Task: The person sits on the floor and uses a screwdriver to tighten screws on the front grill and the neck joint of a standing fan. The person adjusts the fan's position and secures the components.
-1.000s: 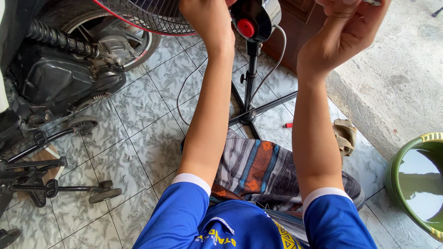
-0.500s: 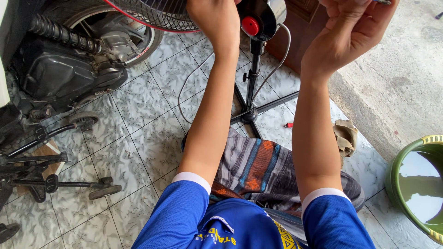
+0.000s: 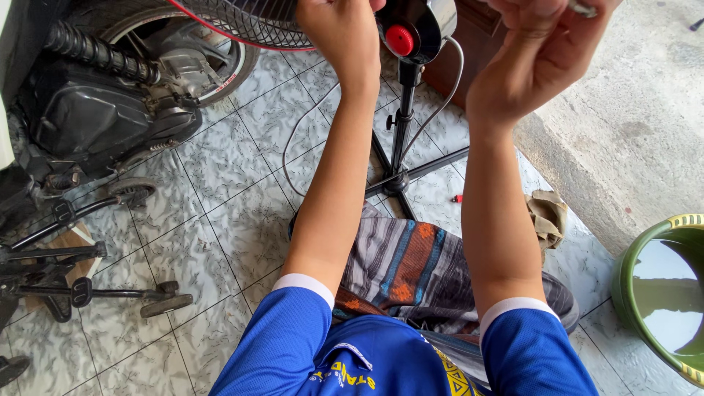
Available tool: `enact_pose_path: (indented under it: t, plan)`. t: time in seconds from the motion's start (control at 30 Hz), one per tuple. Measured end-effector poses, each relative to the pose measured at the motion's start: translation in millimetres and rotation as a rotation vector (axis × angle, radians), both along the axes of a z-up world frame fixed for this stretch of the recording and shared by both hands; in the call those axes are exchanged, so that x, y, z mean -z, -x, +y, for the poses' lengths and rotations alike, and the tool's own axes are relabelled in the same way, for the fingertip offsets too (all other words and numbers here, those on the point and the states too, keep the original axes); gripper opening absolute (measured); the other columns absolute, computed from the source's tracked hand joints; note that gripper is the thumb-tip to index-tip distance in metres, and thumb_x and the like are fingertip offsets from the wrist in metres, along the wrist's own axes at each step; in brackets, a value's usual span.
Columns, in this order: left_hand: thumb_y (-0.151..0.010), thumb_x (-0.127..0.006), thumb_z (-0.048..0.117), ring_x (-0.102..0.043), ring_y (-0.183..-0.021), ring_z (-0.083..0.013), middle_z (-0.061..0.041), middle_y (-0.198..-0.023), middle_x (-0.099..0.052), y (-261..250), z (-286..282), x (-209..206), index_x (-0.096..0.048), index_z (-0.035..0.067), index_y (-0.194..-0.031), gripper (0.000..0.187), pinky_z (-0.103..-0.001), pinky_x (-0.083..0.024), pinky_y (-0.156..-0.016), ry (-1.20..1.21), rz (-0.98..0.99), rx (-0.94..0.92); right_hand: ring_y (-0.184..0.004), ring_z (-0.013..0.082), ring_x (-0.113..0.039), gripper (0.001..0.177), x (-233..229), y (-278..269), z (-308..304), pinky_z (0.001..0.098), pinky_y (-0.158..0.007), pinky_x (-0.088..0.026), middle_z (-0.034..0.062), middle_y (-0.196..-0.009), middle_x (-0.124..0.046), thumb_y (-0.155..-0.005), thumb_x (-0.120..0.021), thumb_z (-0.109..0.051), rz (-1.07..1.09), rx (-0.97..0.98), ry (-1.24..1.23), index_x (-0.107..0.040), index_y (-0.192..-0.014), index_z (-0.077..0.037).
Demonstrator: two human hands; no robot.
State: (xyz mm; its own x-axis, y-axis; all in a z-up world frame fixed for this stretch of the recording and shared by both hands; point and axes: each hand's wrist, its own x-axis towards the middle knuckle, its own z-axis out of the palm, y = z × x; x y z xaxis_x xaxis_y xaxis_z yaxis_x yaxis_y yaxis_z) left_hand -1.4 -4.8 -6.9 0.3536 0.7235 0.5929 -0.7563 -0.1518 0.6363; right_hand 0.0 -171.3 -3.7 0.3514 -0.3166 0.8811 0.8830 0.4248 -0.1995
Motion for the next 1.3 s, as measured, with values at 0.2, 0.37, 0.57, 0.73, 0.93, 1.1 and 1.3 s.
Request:
enact_pose_path:
  t: [0.2,0.37,0.57,0.73,0.93,1.1,1.3]
  plan:
    - [-0.099,-0.061,0.006,-0.075,-0.064,-0.0192,-0.013,-0.077,-0.073,10.6,-4.8,-2.7,-0.061,0.0,-0.089,0.011,-0.029,-0.062,-0.059,0.07,-0.012,0.155,-0.069,0.0155,-0.054,0.012,-3.0,0.5,1.0,0.0295,-0.065,-0.054,0.0056,-0.092,-0.057,-0.118,-0.049,-0.017,-0.025,0.009,-0.004,-0.052,-0.123,-0.007]
    - [-0.109,-0.059,0.014,-0.073,-0.072,-0.017,-0.013,-0.092,-0.076,42.4,-30.5,5.4,-0.061,0.0,-0.106,0.015,-0.027,-0.059,-0.063,0.077,0.073,0.257,-0.072,0.0097,-0.055,0.01,2.3,-19.3,-23.9,0.0284,-0.062,-0.053,0.0036,-0.094,-0.057,-0.118,-0.05,-0.01,-0.031,-0.083,-0.073,-0.052,-0.126,-0.006]
    - [-0.111,-0.056,0.014,-0.072,-0.075,-0.0137,-0.011,-0.097,-0.076,69.9,-54.8,48.7,-0.066,0.004,-0.123,0.018,-0.025,-0.059,-0.065,0.046,0.094,0.177,-0.08,0.0175,-0.067,0.015,13.2,-15.4,-44.3,0.0386,-0.075,-0.065,0.0102,-0.097,-0.063,-0.12,-0.047,-0.014,0.044,0.008,0.007,-0.051,-0.131,-0.006]
    - [-0.112,-0.051,0.023,-0.074,-0.081,-0.0103,-0.006,-0.104,-0.075,93.6,-115.3,110.8,-0.064,0.01,-0.125,0.023,-0.02,-0.063,-0.068,-0.176,0.26,0.298,-0.081,0.0253,-0.075,0.016,3.4,-13.8,-52.8,0.041,-0.076,-0.068,0.0149,-0.099,-0.068,-0.119,-0.044,-0.017,0.007,0.068,0.048,-0.051,-0.127,-0.005]
    - [-0.108,-0.055,0.021,-0.071,-0.066,-0.0113,-0.001,-0.092,-0.077,86.2,-170.8,174.8,-0.068,0.008,-0.112,0.019,-0.024,-0.056,-0.061,-0.244,0.632,0.468,-0.089,0.0268,-0.077,0.018,12.4,0.6,-59.7,0.0408,-0.079,-0.067,0.0179,-0.109,-0.072,-0.118,-0.048,-0.019,0.102,0.02,0.027,-0.05,-0.123,-0.002]
    - [-0.105,-0.057,0.026,-0.071,-0.059,-0.0151,0.0,-0.081,-0.077,44.7,-192.2,208.7,-0.068,0.013,-0.105,0.017,-0.03,-0.054,-0.058,-0.369,0.829,0.45,-0.094,0.0278,-0.079,0.022,33.6,16.1,-73.1,0.041,-0.084,-0.068,0.0221,-0.118,-0.072,-0.119,-0.05,-0.02,0.272,-0.02,0.007,-0.051,-0.123,0.001]
    - [-0.097,-0.063,0.025,-0.074,-0.072,-0.0297,-0.006,-0.085,-0.076,-4.7,-217.8,248.9,-0.066,0.015,-0.107,0.014,-0.042,-0.055,-0.064,-0.598,0.726,0.394,-0.096,0.0275,-0.078,0.023,63.2,18.4,-96.8,0.0407,-0.088,-0.068,0.0226,-0.113,-0.071,-0.12,-0.05,-0.021,0.409,-0.003,0.005,-0.051,-0.123,0.002]
